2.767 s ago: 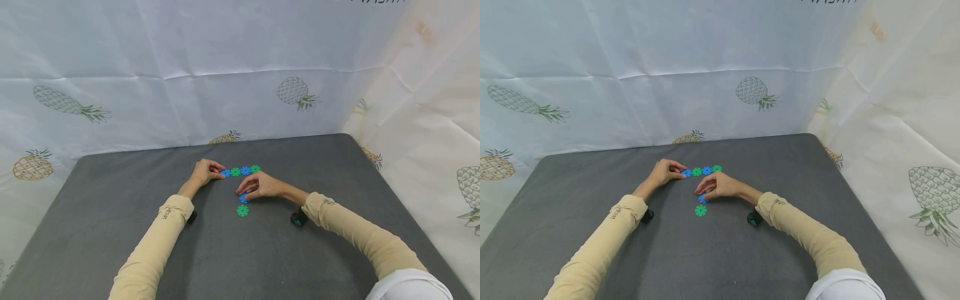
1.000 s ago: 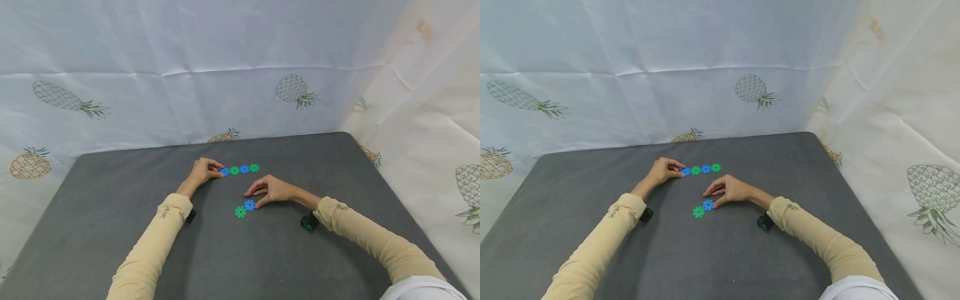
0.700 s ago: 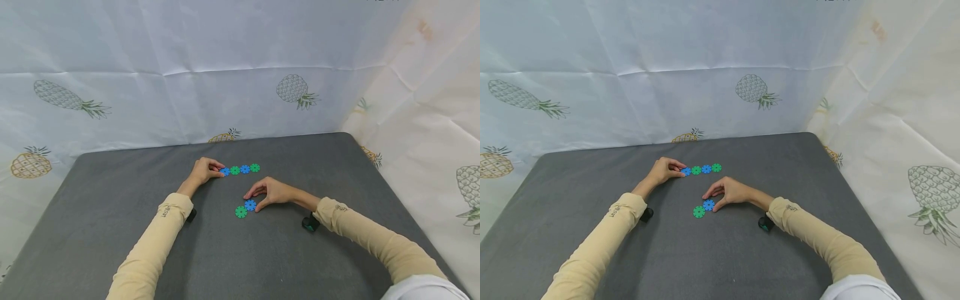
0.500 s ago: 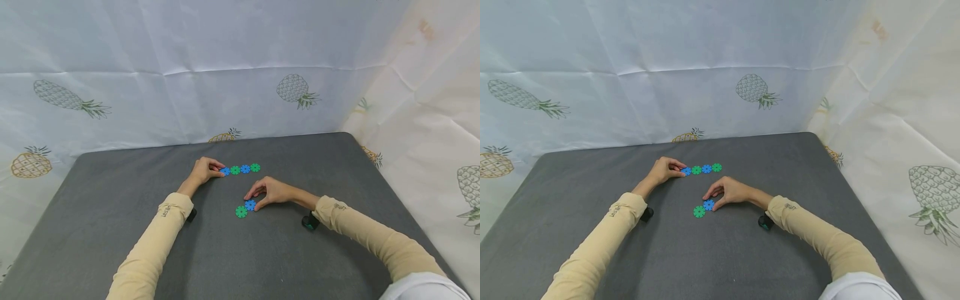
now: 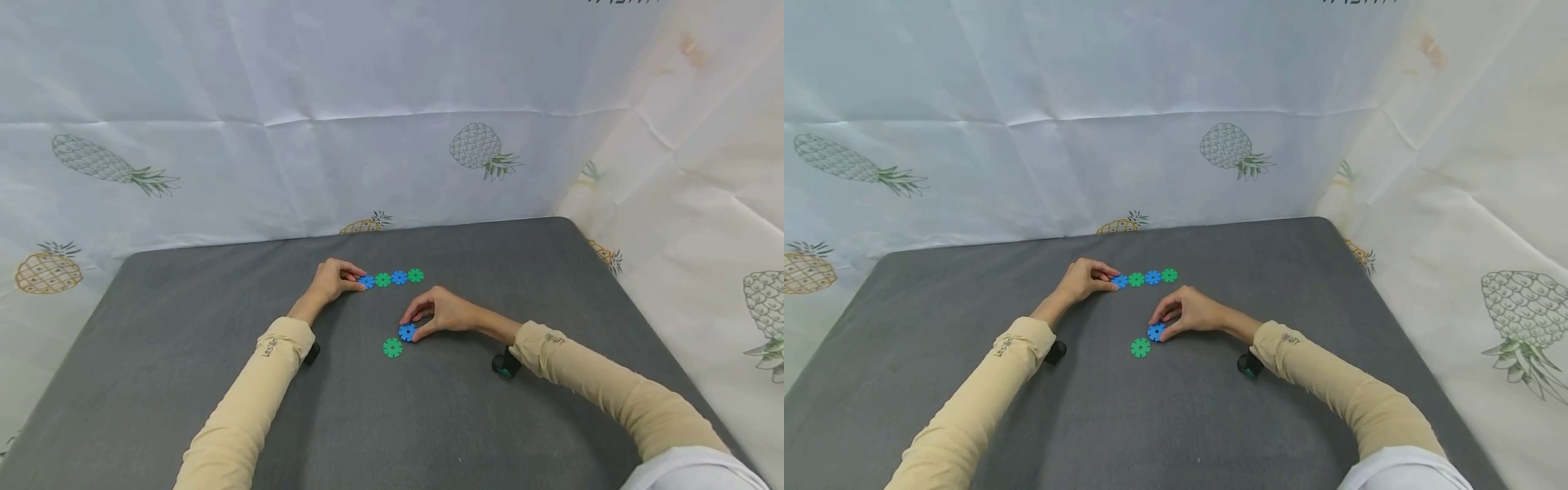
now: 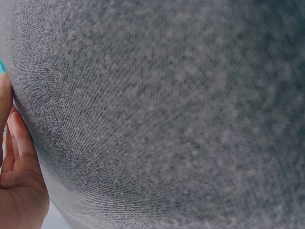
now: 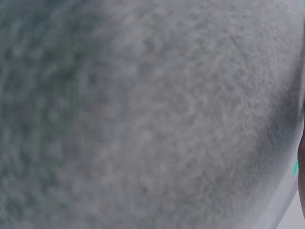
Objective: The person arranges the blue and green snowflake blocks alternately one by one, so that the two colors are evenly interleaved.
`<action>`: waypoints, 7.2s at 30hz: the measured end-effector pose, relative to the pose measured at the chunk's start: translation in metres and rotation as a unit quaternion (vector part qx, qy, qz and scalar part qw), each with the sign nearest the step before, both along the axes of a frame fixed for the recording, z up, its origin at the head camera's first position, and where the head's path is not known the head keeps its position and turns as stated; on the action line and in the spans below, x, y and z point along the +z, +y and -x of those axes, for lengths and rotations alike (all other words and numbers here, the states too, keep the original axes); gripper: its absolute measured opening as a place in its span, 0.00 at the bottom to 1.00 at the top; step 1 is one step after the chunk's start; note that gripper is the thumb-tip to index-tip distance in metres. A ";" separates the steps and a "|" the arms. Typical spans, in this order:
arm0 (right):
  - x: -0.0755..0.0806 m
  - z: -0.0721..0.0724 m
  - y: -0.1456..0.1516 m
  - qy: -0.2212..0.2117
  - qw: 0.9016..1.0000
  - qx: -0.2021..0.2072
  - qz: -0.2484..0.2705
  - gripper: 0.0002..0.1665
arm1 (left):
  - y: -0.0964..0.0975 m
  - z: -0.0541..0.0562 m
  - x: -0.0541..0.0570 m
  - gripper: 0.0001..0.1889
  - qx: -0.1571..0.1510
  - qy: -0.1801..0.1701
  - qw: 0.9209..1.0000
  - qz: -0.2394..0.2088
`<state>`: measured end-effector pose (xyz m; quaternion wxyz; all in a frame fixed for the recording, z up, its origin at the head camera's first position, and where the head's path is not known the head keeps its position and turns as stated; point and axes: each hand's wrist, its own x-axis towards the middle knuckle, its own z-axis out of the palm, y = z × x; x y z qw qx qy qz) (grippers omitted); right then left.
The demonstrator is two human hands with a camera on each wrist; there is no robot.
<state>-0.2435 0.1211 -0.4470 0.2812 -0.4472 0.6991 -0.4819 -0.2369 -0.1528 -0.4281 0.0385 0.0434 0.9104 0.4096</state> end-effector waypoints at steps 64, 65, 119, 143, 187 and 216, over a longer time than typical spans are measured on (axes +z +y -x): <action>0.007 0.042 0.070 -0.133 0.952 -0.259 0.097 0.19 | 0.002 -0.001 0.004 0.14 -0.019 0.012 0.998 0.052; 0.008 0.043 0.070 -0.139 0.951 -0.259 0.099 0.19 | 0.001 -0.001 0.004 0.14 -0.018 0.013 0.998 0.052; 0.003 0.070 0.044 -0.172 0.930 -0.320 0.044 0.21 | 0.003 0.001 0.003 0.13 0.000 0.011 0.999 0.041; 0.007 0.069 0.033 -0.127 0.934 -0.334 0.019 0.20 | 0.001 0.002 0.006 0.13 -0.006 0.004 0.999 0.035; 0.011 0.066 0.036 0.015 0.959 -0.277 -0.062 0.17 | 0.000 0.002 0.003 0.13 -0.013 0.013 0.999 0.026; 0.010 0.064 0.030 0.023 0.956 -0.284 -0.065 0.17 | -0.002 0.004 -0.001 0.13 -0.016 0.011 0.999 0.027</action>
